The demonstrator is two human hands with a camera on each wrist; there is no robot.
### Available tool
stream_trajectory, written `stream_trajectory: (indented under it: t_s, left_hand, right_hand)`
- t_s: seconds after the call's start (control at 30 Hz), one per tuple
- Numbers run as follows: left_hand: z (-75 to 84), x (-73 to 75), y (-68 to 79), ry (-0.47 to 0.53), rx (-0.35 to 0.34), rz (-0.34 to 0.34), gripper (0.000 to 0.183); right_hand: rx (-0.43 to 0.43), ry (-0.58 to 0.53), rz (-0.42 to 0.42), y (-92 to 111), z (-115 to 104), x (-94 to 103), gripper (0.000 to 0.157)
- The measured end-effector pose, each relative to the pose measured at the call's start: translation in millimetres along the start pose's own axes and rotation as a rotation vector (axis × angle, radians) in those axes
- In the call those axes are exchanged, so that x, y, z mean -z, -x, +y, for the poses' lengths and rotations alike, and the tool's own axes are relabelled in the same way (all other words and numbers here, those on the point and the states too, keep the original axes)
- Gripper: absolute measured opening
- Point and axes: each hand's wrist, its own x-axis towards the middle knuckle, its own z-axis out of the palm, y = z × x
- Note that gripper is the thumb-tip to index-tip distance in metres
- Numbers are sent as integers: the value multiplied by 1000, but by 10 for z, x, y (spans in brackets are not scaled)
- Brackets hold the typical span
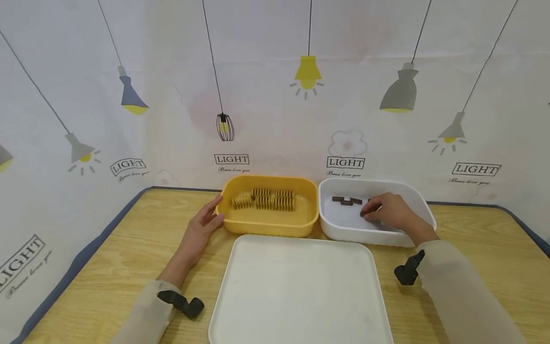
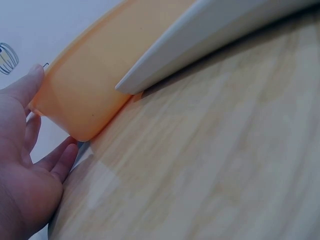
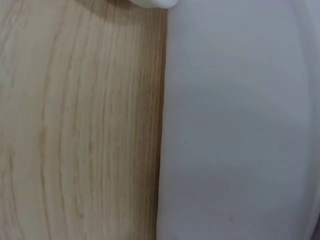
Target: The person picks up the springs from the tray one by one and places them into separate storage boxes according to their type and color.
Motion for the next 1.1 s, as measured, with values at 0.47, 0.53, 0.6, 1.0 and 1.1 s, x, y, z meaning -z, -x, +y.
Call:
stream_trajectory:
  t_s: [0.47,0.53,0.6,1.0,1.1]
  left_hand:
    - [247,10,126,15,43,-39,56]
    - [253,10,131,16,44,-41,56]
    - [250,13,130,21,42,-45,56]
    - [-55,82,27,21,-1,7,53]
    - [-77,105,25,47,-11,19,52]
  right_hand:
    - [-6,35,92,7,-1,-19,22]
    - [21,55,126,51,-22,26,22]
    - [40,59,144,113,-58,78,23]
    - [149,72,225,606,-285,132,26]
    - [206,92,283,727,-346,82,22]
